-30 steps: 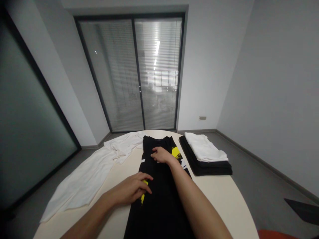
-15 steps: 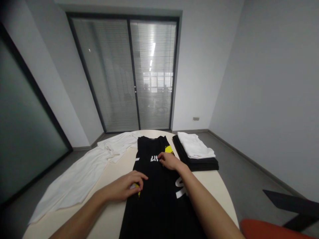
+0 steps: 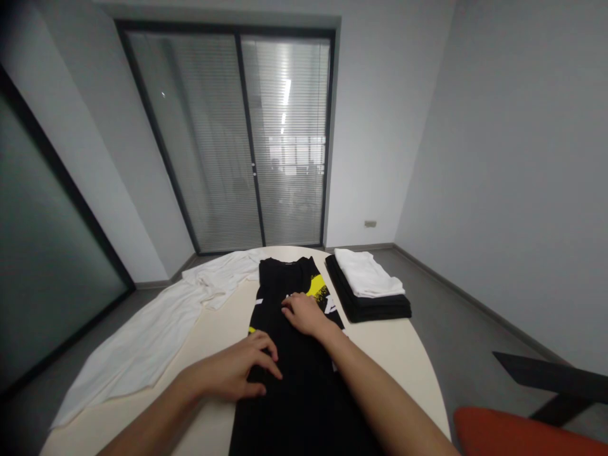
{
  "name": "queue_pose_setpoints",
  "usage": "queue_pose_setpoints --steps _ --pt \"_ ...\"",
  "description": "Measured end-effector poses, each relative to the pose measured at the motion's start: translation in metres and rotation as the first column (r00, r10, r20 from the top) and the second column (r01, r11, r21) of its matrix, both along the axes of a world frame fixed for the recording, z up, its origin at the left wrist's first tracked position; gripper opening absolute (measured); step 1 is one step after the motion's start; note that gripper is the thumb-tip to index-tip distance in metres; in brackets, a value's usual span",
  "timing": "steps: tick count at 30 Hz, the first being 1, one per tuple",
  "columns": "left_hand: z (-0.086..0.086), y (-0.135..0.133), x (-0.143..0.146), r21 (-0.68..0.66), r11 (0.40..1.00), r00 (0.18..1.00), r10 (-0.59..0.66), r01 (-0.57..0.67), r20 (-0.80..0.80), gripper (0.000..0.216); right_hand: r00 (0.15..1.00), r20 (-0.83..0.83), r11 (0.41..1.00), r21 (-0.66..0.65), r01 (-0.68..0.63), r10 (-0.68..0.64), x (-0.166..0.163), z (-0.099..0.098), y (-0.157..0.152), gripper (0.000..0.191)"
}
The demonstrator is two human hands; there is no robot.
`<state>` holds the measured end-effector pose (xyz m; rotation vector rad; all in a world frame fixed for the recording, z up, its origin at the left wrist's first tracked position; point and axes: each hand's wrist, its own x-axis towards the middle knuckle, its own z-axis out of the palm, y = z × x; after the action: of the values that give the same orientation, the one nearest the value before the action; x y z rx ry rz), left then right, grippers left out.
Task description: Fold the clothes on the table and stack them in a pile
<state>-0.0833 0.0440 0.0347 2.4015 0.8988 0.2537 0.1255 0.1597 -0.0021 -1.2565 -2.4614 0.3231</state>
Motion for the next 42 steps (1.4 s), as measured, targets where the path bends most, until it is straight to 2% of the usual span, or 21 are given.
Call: queue_pose_setpoints --steps 3,6,9,12,15,17,19,24,27,31,34,38,42 --pt "0.001 -0.001 0.002 0.003 0.999 0.999 -0.042 0.042 0.024 0.018 0.992 0.005 0.99 -0.072 0.122 -0.122 -0.011 0.001 0.003 0.031" --pt "0.001 0.0 0.004 -0.022 0.997 0.995 -0.075 0.076 0.059 0.01 0.986 -0.043 0.984 -0.079 0.159 -0.162 -0.017 -0.002 0.001 0.041" --pt "0.002 -0.003 0.007 -0.042 0.998 0.992 -0.043 0.048 0.121 0.012 0.975 -0.153 0.986 -0.059 0.155 -0.163 -0.019 -0.009 -0.002 0.029" --pt "0.003 -0.01 0.017 0.021 1.0 0.986 0.018 -0.022 0.167 0.019 0.926 -0.316 0.978 -0.077 0.195 -0.21 -0.015 -0.011 -0.003 0.028" --pt "-0.003 -0.018 0.029 0.105 0.994 0.991 -0.056 0.044 0.122 0.033 0.866 -0.426 0.965 -0.097 0.243 -0.261 -0.007 -0.012 -0.001 0.027" --pt "-0.008 -0.021 0.036 0.15 0.983 0.989 -0.117 0.102 0.093 0.034 0.865 -0.423 0.963 -0.127 0.238 -0.27 -0.002 -0.014 0.0 0.024" --pt "-0.012 -0.022 0.04 0.171 0.976 0.983 -0.153 0.134 0.099 0.025 0.879 -0.404 0.966 -0.154 0.208 -0.253 0.001 -0.016 0.002 0.025" --pt "-0.011 -0.026 0.043 0.149 0.985 0.987 -0.106 0.087 0.125 0.023 0.88 -0.418 0.973 -0.147 0.18 -0.226 0.002 -0.02 0.003 0.026" --pt "-0.008 -0.033 0.045 0.14 0.979 0.985 -0.16 0.151 0.057 0.017 0.878 -0.43 0.976 -0.147 0.162 -0.211 0.002 -0.021 0.004 0.024" --pt "-0.005 -0.042 0.052 0.148 0.963 0.969 -0.238 0.226 0.072 0.006 0.834 -0.524 0.983 -0.138 0.118 -0.173 0.003 -0.023 0.007 0.026" --pt "-0.005 -0.044 0.056 0.133 0.962 0.953 -0.259 0.239 0.157 0.015 0.785 -0.595 0.985 -0.119 0.125 -0.172 0.004 -0.024 0.011 0.028" --pt "-0.014 -0.044 0.058 0.126 0.957 0.956 -0.273 0.26 0.11 0.028 0.832 -0.507 0.974 -0.091 0.207 -0.224 0.007 -0.023 0.014 0.024" --pt "-0.022 -0.046 0.062 0.152 0.945 0.947 -0.305 0.289 0.099 0.015 0.875 -0.419 0.97 -0.101 0.22 -0.243 0.009 -0.024 0.014 0.022"
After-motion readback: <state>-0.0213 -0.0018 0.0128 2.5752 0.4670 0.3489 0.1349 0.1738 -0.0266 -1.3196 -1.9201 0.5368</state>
